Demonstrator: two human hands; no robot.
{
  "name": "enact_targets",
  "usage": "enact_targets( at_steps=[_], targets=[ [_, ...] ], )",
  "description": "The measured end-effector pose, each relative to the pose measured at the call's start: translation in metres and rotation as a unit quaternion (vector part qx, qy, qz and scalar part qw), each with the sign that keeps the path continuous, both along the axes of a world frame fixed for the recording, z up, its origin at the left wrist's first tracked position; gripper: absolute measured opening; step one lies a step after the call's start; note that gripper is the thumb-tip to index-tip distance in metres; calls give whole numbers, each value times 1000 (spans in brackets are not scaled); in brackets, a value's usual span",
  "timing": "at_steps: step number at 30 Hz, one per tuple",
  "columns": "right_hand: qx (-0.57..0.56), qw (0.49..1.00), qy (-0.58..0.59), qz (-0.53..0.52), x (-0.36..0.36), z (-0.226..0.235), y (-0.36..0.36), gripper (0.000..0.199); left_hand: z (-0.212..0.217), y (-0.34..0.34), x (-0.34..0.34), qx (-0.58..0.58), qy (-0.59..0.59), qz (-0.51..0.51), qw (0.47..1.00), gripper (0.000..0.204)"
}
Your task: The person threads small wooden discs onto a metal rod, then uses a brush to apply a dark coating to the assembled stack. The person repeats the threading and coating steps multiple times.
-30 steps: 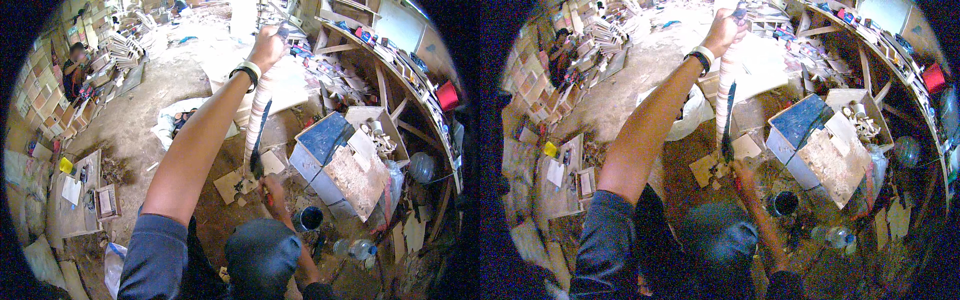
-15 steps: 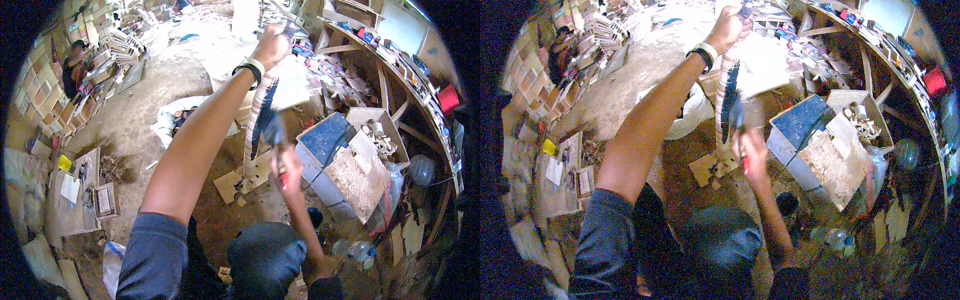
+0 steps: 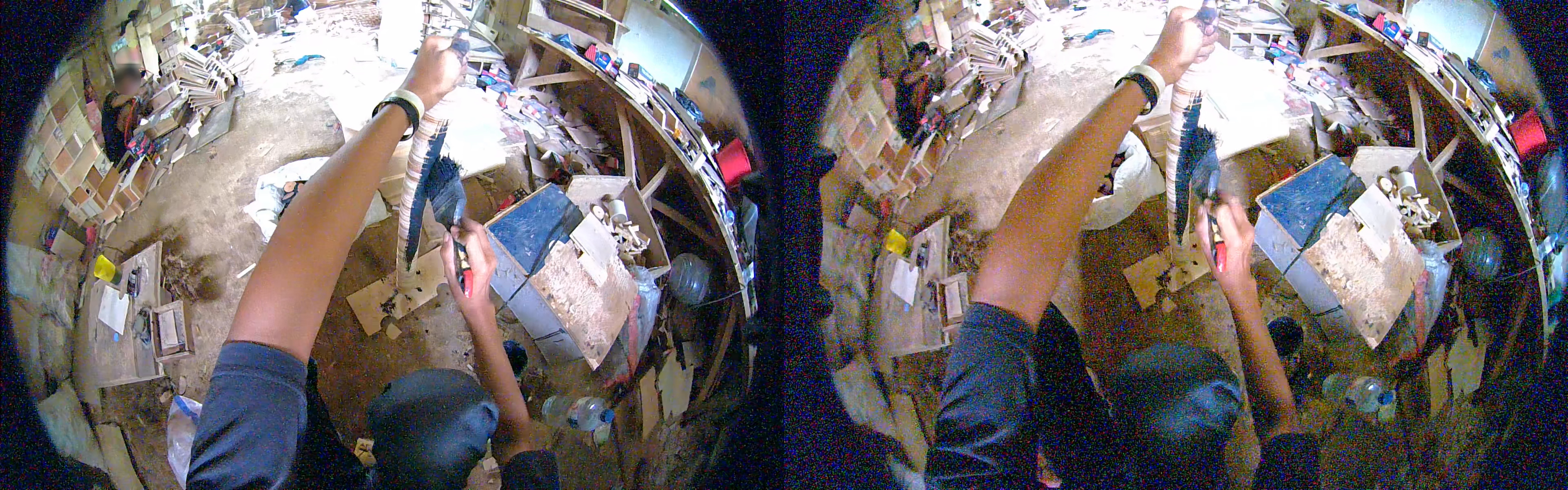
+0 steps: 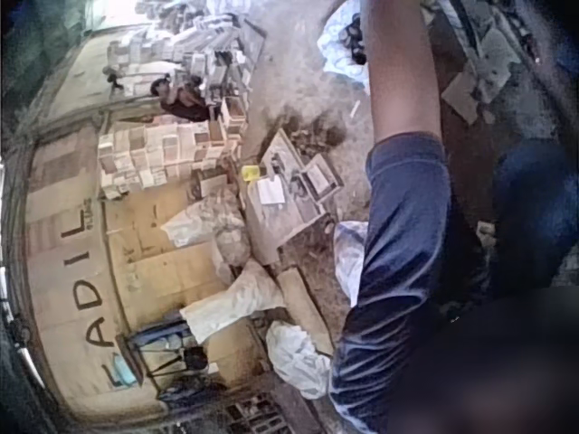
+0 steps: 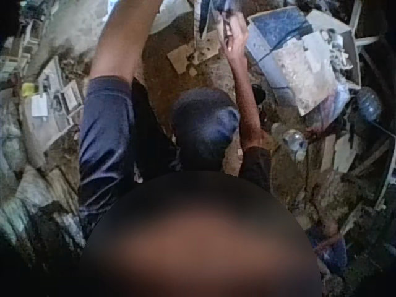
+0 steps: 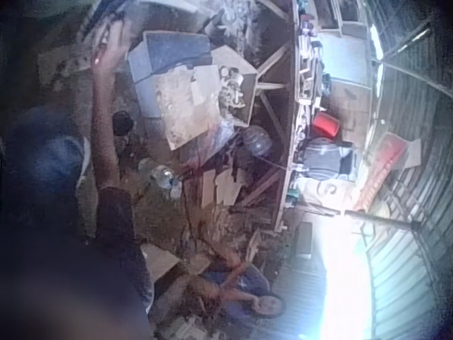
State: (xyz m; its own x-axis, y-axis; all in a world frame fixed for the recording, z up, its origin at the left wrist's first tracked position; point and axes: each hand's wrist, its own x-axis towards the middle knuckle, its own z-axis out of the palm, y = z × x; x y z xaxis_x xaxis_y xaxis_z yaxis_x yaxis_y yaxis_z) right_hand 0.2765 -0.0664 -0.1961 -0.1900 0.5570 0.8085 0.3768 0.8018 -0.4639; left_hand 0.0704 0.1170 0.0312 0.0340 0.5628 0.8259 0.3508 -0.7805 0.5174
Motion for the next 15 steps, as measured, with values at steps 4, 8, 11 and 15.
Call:
enact_targets(
  at_steps=[4,8,11,15],
  targets=[
    [-352,933,10,72,-1,-89,-36,15,-8,22,-6,32,49,47,997,17],
    [-361,922,-81,117,10,-169,-69,16,-15,57,-21,204,139,244,938,18],
    [-292,942,-107,128,11,-160,-54,17,-12,70,-39,272,294,367,839,17],
    [-143,983,-55,97,6,-121,-21,20,-14,51,-53,150,176,238,943,8]
  ],
)
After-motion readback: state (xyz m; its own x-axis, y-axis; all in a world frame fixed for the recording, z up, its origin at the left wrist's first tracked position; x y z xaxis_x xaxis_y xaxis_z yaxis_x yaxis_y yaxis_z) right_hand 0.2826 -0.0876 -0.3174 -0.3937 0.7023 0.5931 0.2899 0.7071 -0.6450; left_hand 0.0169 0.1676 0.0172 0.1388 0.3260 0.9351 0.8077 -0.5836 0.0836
